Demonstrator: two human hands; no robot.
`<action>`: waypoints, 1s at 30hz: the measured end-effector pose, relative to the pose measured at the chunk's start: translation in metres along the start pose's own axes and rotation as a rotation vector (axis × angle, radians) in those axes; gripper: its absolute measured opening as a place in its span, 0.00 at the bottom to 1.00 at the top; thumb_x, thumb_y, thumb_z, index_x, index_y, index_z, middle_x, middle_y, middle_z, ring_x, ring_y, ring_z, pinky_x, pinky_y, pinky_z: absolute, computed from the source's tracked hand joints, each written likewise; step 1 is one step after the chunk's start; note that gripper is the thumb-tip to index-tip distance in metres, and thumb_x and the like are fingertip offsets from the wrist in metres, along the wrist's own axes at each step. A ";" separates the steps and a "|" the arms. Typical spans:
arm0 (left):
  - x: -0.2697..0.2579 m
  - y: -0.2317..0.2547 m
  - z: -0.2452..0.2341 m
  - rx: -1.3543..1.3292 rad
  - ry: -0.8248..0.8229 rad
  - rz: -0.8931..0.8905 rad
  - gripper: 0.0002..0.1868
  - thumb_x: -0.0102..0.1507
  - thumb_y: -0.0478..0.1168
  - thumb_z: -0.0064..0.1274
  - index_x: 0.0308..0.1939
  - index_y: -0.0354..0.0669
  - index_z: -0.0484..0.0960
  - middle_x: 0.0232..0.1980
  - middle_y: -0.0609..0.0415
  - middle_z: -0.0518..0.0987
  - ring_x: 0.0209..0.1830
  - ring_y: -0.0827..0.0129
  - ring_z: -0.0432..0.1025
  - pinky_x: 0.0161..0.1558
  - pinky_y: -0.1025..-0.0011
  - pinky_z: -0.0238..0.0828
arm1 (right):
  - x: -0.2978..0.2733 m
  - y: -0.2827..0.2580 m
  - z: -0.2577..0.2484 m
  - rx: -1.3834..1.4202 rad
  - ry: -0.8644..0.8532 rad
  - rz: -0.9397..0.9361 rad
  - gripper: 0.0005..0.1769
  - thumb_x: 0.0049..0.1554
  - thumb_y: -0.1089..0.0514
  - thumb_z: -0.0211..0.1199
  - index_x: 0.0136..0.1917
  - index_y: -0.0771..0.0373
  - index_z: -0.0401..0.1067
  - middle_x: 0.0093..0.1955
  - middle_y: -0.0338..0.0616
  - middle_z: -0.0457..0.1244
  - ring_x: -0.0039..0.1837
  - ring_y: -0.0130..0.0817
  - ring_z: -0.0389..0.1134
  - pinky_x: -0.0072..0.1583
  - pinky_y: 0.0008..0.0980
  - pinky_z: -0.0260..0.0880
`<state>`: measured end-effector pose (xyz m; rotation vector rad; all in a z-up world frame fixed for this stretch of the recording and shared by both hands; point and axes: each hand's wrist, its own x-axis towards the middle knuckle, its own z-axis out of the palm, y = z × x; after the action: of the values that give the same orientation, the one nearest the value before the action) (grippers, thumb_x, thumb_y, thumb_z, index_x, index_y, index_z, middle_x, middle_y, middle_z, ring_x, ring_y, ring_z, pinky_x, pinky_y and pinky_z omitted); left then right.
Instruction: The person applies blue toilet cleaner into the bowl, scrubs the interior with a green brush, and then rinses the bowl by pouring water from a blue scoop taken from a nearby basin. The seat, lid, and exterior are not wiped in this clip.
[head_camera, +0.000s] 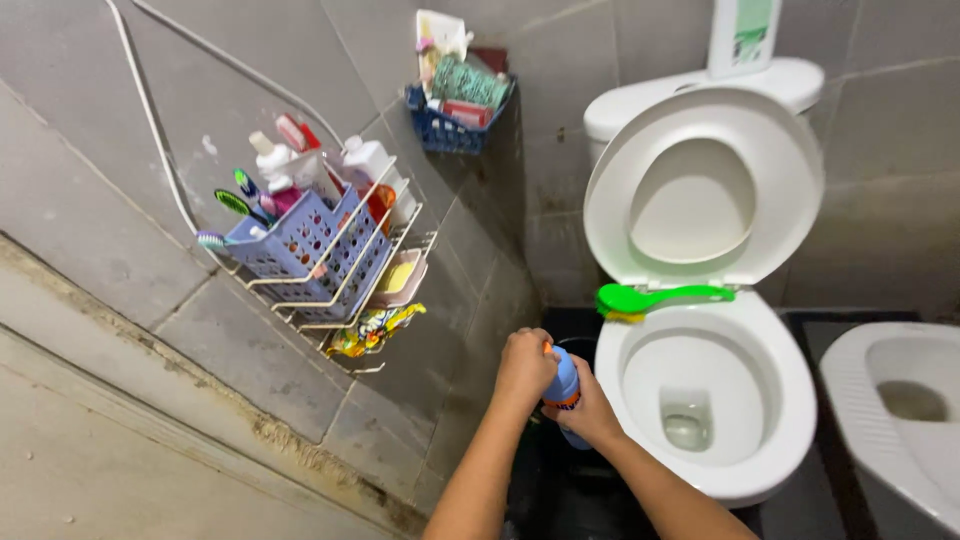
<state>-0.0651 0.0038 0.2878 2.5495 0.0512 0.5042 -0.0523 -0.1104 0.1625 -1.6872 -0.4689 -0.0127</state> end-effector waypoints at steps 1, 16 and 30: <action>0.004 0.010 0.000 -0.006 0.006 0.012 0.13 0.52 0.35 0.66 0.40 0.35 0.86 0.45 0.38 0.81 0.47 0.45 0.76 0.51 0.55 0.73 | 0.002 -0.006 -0.009 -0.008 0.008 -0.010 0.52 0.38 0.59 0.80 0.71 0.54 0.56 0.63 0.46 0.64 0.66 0.42 0.67 0.66 0.41 0.67; 0.064 0.120 0.027 -0.236 -0.096 0.220 0.19 0.53 0.35 0.65 0.48 0.35 0.85 0.47 0.36 0.82 0.50 0.46 0.79 0.55 0.58 0.73 | 0.009 -0.062 -0.151 -0.225 0.196 -0.006 0.52 0.35 0.53 0.81 0.70 0.54 0.59 0.57 0.46 0.69 0.59 0.43 0.72 0.61 0.41 0.71; 0.052 0.187 0.017 0.103 -0.196 0.019 0.37 0.62 0.67 0.55 0.36 0.29 0.84 0.40 0.32 0.82 0.44 0.42 0.78 0.48 0.54 0.75 | -0.012 -0.049 -0.210 -0.676 0.426 -0.098 0.56 0.32 0.52 0.79 0.72 0.51 0.60 0.58 0.47 0.62 0.60 0.51 0.60 0.62 0.47 0.65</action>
<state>-0.0227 -0.1579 0.3876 2.6899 -0.0182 0.2630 -0.0254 -0.3089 0.2434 -2.2397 -0.2286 -0.6530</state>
